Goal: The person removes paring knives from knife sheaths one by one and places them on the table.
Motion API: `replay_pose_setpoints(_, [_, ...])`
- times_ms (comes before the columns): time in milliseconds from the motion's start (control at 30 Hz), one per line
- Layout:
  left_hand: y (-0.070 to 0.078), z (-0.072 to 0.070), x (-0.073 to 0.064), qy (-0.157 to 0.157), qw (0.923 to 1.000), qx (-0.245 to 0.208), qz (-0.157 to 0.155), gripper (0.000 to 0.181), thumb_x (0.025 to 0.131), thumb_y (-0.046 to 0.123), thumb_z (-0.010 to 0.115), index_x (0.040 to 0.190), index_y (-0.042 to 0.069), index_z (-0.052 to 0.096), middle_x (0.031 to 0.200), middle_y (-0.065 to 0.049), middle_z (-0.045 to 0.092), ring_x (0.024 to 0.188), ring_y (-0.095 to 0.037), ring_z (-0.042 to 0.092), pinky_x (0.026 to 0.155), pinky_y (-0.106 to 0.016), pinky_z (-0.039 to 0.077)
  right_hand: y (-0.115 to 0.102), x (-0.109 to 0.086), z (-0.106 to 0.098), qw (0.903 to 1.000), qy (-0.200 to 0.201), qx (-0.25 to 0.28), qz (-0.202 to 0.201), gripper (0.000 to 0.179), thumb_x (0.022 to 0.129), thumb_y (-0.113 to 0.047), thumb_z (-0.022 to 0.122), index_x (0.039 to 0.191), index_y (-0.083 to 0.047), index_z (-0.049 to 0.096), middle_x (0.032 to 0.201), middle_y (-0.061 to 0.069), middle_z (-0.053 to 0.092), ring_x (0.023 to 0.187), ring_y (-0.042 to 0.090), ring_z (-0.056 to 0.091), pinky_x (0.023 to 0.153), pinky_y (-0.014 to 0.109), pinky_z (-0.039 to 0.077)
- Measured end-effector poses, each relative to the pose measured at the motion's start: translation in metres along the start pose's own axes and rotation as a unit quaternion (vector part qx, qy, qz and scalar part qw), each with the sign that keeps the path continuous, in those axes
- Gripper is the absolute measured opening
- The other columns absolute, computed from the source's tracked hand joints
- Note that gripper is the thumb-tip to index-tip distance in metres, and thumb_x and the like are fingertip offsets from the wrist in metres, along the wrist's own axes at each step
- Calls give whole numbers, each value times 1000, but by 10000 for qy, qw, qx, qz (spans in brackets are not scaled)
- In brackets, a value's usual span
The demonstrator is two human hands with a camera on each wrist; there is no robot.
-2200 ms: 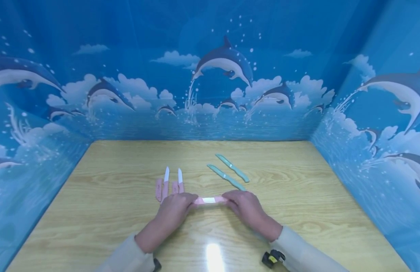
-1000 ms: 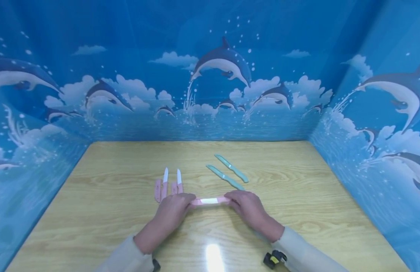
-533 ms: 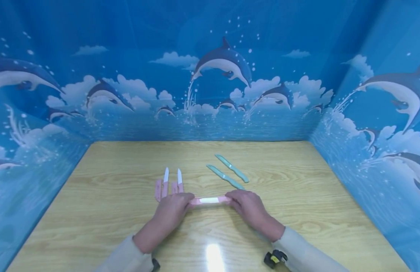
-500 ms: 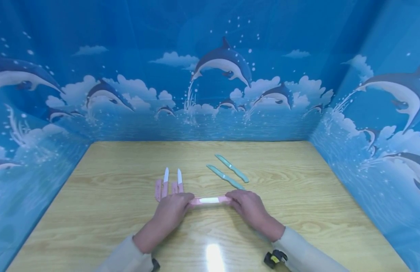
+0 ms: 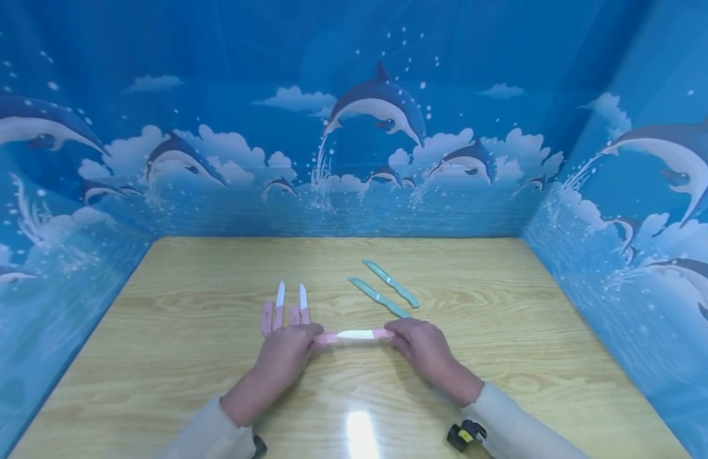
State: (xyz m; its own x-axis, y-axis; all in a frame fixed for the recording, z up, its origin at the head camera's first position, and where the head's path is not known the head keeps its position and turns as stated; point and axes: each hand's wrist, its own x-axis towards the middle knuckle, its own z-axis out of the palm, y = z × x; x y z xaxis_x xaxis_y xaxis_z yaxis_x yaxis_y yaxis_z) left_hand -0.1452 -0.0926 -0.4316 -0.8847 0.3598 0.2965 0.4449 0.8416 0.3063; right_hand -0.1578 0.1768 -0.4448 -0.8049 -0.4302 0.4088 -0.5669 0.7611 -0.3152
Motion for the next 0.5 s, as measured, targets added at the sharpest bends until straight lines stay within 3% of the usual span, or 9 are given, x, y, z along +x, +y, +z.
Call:
replay_pose_setpoints(300, [-1,0,0,-182,9980,-481,-357,26,81,20,76,104,9,70,88,-8,73,69,-22,68,70,-39,59,0,-1,1,9996,-99,-137,238,20,79,-11,79,98,-11,72,95,2,74,85,18,70,75,34,59])
replay_pose_setpoints(500, [-1,2,1,-107,9960,-742,-476,30,77,23,80,101,8,70,74,-2,68,55,-9,54,57,-26,52,1,-2,1,9991,-129,-183,365,20,79,-12,79,98,-11,72,93,2,73,82,16,69,72,32,59])
